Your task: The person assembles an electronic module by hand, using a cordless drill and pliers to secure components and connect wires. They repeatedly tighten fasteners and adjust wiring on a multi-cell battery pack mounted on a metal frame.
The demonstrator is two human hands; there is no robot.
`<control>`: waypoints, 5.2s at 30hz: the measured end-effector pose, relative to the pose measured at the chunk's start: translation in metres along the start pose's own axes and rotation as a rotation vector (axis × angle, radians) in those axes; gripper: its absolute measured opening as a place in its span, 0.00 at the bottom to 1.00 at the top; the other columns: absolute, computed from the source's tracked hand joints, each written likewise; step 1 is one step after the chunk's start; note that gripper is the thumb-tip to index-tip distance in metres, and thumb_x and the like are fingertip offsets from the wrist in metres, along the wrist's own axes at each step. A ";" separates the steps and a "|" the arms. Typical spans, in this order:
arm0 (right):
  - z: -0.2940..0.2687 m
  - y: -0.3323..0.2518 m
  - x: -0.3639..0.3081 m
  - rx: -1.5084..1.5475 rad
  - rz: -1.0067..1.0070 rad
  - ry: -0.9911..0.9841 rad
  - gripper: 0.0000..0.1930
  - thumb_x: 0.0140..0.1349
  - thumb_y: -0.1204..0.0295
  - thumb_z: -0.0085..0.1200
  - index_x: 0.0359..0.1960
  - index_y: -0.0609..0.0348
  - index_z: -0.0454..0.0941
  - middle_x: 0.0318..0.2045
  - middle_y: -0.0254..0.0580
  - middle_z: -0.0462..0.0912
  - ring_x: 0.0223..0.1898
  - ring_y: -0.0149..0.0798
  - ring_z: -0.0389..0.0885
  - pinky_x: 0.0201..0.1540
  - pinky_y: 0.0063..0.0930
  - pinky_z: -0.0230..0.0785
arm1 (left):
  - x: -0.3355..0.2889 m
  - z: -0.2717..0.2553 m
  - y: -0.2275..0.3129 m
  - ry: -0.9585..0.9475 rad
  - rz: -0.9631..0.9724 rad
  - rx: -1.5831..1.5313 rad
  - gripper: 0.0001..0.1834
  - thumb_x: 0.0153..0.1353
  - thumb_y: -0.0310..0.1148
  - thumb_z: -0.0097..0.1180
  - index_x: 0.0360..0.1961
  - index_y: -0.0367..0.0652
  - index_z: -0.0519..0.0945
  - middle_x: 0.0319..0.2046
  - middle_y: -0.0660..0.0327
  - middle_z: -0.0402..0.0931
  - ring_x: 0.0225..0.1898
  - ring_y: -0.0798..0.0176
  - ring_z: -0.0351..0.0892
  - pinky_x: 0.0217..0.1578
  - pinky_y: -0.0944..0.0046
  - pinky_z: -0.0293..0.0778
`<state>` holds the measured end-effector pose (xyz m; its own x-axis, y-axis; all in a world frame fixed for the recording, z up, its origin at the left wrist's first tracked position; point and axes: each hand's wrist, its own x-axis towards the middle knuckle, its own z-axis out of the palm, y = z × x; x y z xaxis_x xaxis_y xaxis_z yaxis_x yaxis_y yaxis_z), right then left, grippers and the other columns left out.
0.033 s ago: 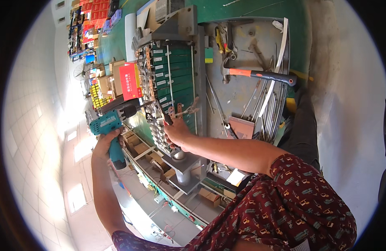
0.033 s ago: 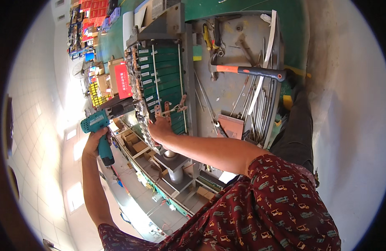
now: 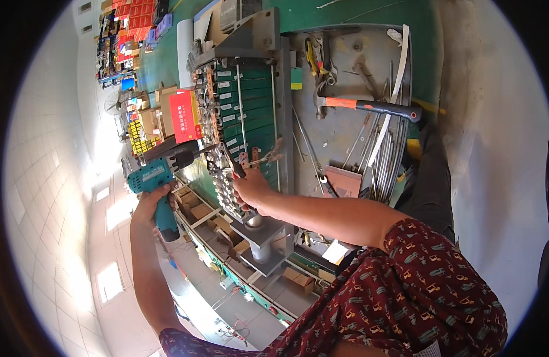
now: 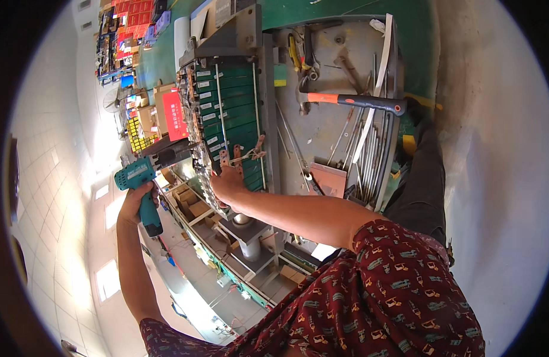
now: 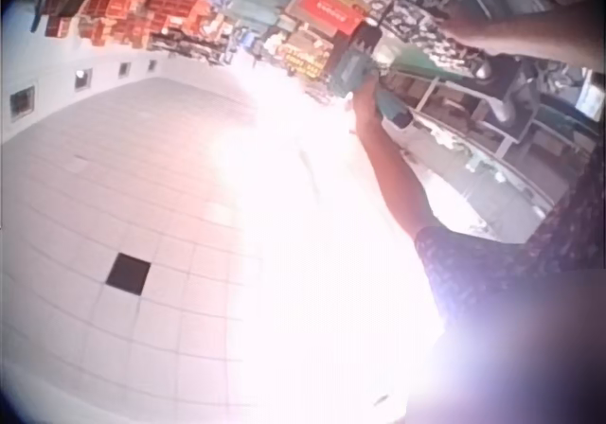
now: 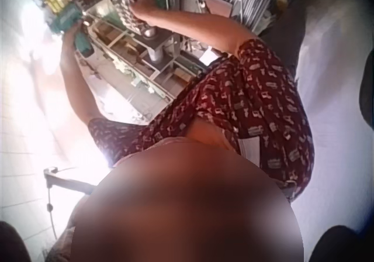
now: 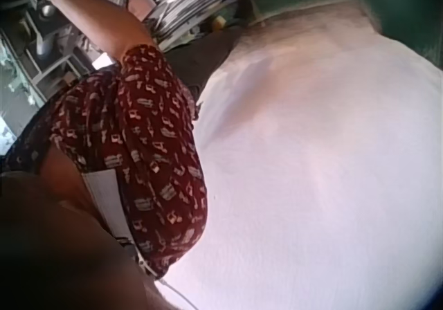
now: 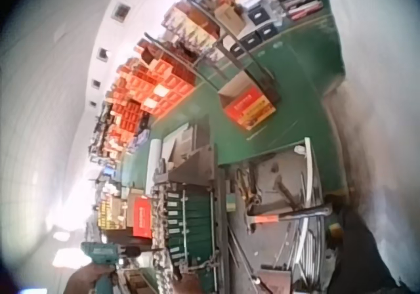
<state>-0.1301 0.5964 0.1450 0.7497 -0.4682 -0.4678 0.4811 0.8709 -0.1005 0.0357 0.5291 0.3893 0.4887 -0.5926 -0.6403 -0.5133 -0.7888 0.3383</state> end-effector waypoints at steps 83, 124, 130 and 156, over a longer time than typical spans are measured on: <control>-0.014 -0.003 0.009 -0.233 -0.083 -0.023 0.06 0.67 0.71 0.48 0.43 0.54 0.70 0.23 0.35 0.73 0.20 0.31 0.74 0.17 0.32 0.68 | 0.002 0.003 -0.002 0.087 0.056 0.103 0.25 0.61 0.50 0.71 0.47 0.44 0.79 0.31 0.61 0.80 0.25 0.65 0.79 0.27 0.63 0.78; -0.017 -0.018 0.006 -0.170 0.035 -0.061 0.01 0.69 0.72 0.47 0.39 0.50 0.68 0.26 0.35 0.74 0.22 0.31 0.74 0.21 0.32 0.68 | -0.001 0.007 -0.002 0.058 0.036 -0.019 0.24 0.58 0.47 0.74 0.46 0.46 0.77 0.30 0.64 0.77 0.27 0.67 0.78 0.29 0.64 0.78; -0.025 -0.014 0.008 -0.186 -0.013 -0.125 0.02 0.69 0.72 0.47 0.40 0.50 0.68 0.26 0.35 0.74 0.22 0.30 0.75 0.20 0.32 0.68 | -0.005 0.010 -0.001 0.076 0.040 -0.015 0.23 0.59 0.46 0.73 0.47 0.44 0.77 0.31 0.64 0.78 0.27 0.67 0.78 0.29 0.63 0.78; -0.029 -0.006 0.011 -0.259 -0.078 -0.168 0.02 0.72 0.70 0.46 0.41 0.51 0.67 0.28 0.33 0.74 0.22 0.27 0.74 0.21 0.27 0.71 | 0.000 0.004 -0.002 0.074 -0.002 0.000 0.18 0.62 0.41 0.70 0.45 0.42 0.78 0.30 0.61 0.79 0.27 0.64 0.80 0.29 0.62 0.80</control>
<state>-0.1385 0.5903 0.1149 0.7898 -0.5346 -0.3008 0.4246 0.8303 -0.3609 0.0335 0.5315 0.3861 0.5407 -0.6014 -0.5882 -0.5120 -0.7901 0.3371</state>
